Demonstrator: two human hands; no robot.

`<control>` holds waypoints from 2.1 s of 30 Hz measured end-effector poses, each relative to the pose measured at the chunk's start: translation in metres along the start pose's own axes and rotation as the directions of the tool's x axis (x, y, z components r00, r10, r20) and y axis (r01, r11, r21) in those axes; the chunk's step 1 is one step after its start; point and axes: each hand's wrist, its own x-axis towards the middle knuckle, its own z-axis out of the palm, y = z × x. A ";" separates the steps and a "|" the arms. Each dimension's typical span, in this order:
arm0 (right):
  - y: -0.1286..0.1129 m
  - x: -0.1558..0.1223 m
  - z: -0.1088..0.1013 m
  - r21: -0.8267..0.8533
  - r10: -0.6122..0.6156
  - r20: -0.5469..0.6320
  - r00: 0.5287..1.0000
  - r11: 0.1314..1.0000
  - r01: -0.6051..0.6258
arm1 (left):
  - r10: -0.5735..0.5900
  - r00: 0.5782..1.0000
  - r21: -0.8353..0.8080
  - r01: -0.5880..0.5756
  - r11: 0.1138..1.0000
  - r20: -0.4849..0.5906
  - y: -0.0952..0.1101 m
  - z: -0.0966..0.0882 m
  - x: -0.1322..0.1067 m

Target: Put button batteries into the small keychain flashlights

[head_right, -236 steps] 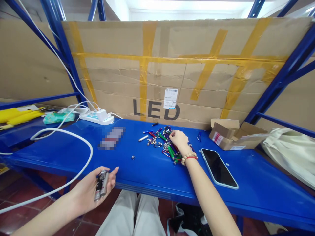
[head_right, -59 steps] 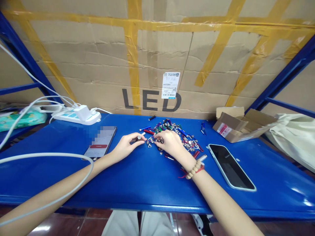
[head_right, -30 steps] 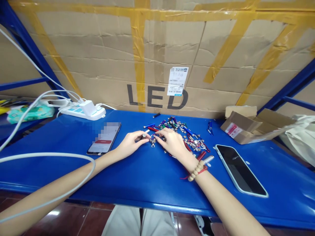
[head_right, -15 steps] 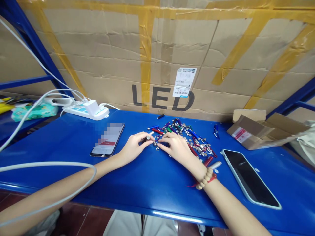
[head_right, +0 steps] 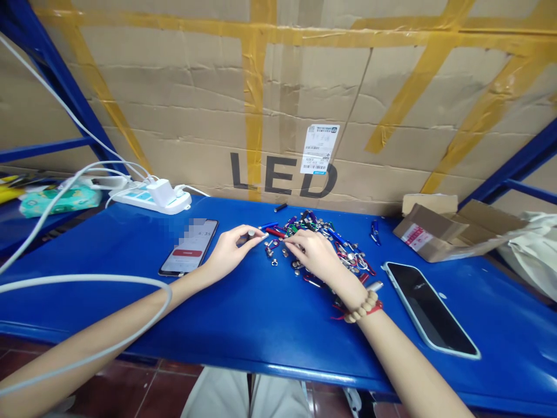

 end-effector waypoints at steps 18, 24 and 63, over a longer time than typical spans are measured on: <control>-0.007 0.000 -0.001 0.000 0.198 0.005 0.980 0.980 -0.198 | 0.049 0.998 0.074 -0.051 0.996 0.027 0.002 -0.006 0.002; -0.016 0.001 -0.006 0.182 0.209 -0.082 0.975 0.965 -0.192 | 0.077 0.992 0.125 -0.089 0.988 0.098 0.002 -0.001 -0.001; -0.044 -0.007 -0.004 -0.154 -0.308 -0.418 0.854 0.951 0.268 | 0.298 0.916 0.292 -0.372 0.881 0.268 -0.009 0.005 -0.009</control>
